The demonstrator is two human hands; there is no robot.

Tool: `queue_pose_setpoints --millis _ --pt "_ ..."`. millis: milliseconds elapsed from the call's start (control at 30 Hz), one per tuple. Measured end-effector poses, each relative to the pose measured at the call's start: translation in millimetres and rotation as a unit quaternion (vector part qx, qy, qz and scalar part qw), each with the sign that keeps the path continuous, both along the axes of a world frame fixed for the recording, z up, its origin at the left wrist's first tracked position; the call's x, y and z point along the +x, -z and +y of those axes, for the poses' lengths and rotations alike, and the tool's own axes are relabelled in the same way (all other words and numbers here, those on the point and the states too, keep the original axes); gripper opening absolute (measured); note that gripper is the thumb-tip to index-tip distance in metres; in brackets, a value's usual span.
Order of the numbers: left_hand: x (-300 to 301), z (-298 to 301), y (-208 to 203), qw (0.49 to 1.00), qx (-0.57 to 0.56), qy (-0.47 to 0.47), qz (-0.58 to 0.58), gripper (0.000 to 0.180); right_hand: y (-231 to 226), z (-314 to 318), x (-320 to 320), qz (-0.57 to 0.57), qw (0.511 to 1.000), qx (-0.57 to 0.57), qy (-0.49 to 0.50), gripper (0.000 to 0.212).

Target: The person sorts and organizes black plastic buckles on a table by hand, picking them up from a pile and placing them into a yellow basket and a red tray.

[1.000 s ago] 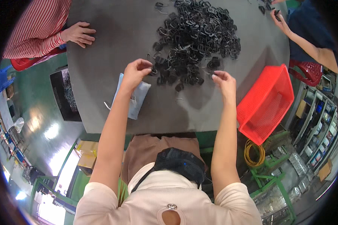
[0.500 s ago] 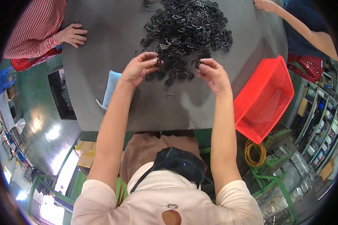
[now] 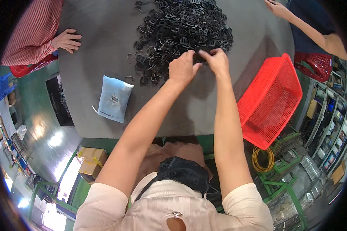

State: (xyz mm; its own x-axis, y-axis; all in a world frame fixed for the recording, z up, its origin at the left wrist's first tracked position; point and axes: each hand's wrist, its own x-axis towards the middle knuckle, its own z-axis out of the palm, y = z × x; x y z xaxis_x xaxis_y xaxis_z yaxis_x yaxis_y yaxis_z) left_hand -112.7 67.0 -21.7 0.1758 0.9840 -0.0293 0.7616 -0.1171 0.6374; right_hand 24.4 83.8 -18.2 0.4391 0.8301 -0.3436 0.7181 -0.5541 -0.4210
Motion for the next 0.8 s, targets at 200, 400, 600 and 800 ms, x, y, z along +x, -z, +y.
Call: queue_pose_setpoints --millis 200,400,600,800 --pt "-7.2 -0.2 -27.2 0.938 -0.283 -0.009 -0.198 0.022 -33.8 -14.0 23.3 0.385 0.915 0.039 0.115 0.022" --pt "-48.8 5.6 -30.6 0.849 -0.399 -0.076 -0.339 0.023 -20.2 -47.5 53.8 0.718 0.671 0.056 0.175 0.016" --pt "-64.6 14.3 -29.4 0.932 -0.311 -0.037 -0.184 0.028 -25.8 -43.1 35.7 0.625 0.766 0.024 0.148 0.019" --pt "-88.7 15.8 -27.4 0.899 -0.371 0.01 -0.235 0.022 -24.0 -46.8 -26.9 0.194 0.976 -0.042 -0.094 0.022"
